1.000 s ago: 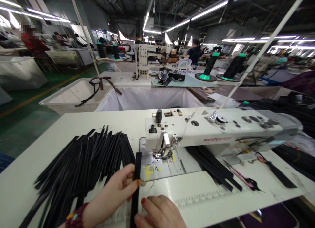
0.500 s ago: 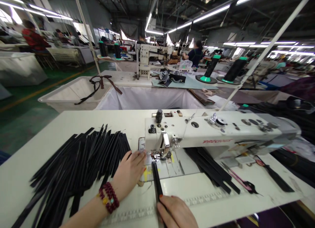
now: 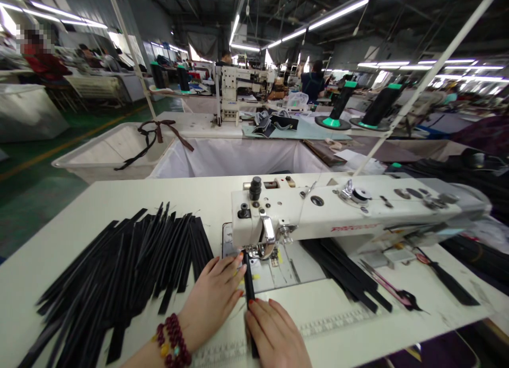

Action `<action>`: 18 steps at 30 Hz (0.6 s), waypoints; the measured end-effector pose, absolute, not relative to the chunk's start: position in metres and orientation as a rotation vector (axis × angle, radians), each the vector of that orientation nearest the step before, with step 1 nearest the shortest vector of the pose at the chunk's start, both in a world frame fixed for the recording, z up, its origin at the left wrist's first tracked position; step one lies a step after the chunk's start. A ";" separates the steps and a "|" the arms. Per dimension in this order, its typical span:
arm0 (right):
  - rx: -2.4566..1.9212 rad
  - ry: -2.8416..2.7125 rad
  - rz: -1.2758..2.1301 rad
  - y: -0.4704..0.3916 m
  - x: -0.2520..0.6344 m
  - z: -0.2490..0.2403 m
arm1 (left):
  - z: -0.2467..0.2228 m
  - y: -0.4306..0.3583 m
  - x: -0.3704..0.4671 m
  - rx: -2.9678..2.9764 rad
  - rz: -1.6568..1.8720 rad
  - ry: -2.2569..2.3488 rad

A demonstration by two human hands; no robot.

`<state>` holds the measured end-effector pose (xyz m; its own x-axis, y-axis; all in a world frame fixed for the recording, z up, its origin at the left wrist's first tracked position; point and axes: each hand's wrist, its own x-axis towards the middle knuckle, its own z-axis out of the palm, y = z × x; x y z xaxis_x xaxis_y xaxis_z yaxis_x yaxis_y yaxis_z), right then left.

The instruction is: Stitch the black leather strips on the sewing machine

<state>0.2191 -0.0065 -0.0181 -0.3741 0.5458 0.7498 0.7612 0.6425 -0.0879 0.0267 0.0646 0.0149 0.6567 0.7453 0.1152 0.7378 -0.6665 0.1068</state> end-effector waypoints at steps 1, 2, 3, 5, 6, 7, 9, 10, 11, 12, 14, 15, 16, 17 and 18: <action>-1.014 -2.065 -0.346 -0.006 0.219 -0.017 | 0.014 0.066 0.026 2.818 0.242 1.250; -1.011 -2.057 -0.346 -0.006 0.219 -0.017 | 0.014 0.066 0.024 2.821 0.264 1.240; -1.005 -2.061 -0.349 -0.005 0.218 -0.016 | 0.013 0.067 0.023 2.821 0.292 1.233; -0.996 -2.065 -0.362 -0.005 0.218 -0.015 | 0.012 0.067 0.022 2.817 0.340 1.223; -0.996 -2.061 -0.367 -0.005 0.218 -0.015 | 0.012 0.066 0.022 2.818 0.350 1.219; -0.998 -2.055 -0.369 -0.005 0.217 -0.015 | 0.012 0.066 0.022 2.821 0.351 1.217; -1.000 -2.044 -0.371 -0.005 0.217 -0.016 | 0.013 0.067 0.022 2.836 0.328 1.211; -0.999 -2.045 -0.370 -0.005 0.217 -0.016 | 0.014 0.067 0.023 2.844 0.310 1.209; -0.996 -2.048 -0.371 -0.005 0.217 -0.016 | 0.015 0.068 0.023 2.853 0.297 1.206; -0.991 -2.046 -0.373 -0.004 0.216 -0.016 | 0.016 0.068 0.023 2.860 0.284 1.202; -0.985 -2.041 -0.377 -0.004 0.216 -0.018 | 0.017 0.069 0.024 2.870 0.273 1.195; -0.988 -2.038 -0.377 -0.004 0.216 -0.020 | 0.017 0.069 0.024 2.871 0.276 1.195; -0.990 -2.039 -0.376 -0.005 0.216 -0.021 | 0.016 0.069 0.025 2.868 0.279 1.198; -0.992 -2.047 -0.375 -0.005 0.216 -0.023 | 0.016 0.069 0.025 2.864 0.285 1.201; -0.993 -2.056 -0.373 -0.005 0.216 -0.025 | 0.015 0.069 0.025 2.859 0.287 1.204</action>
<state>0.2160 -0.0055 -0.0254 -0.3675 0.5205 0.7708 0.7582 0.6476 -0.0758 0.0250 0.0690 0.0150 0.6842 0.7118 0.1591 0.7070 -0.7008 0.0950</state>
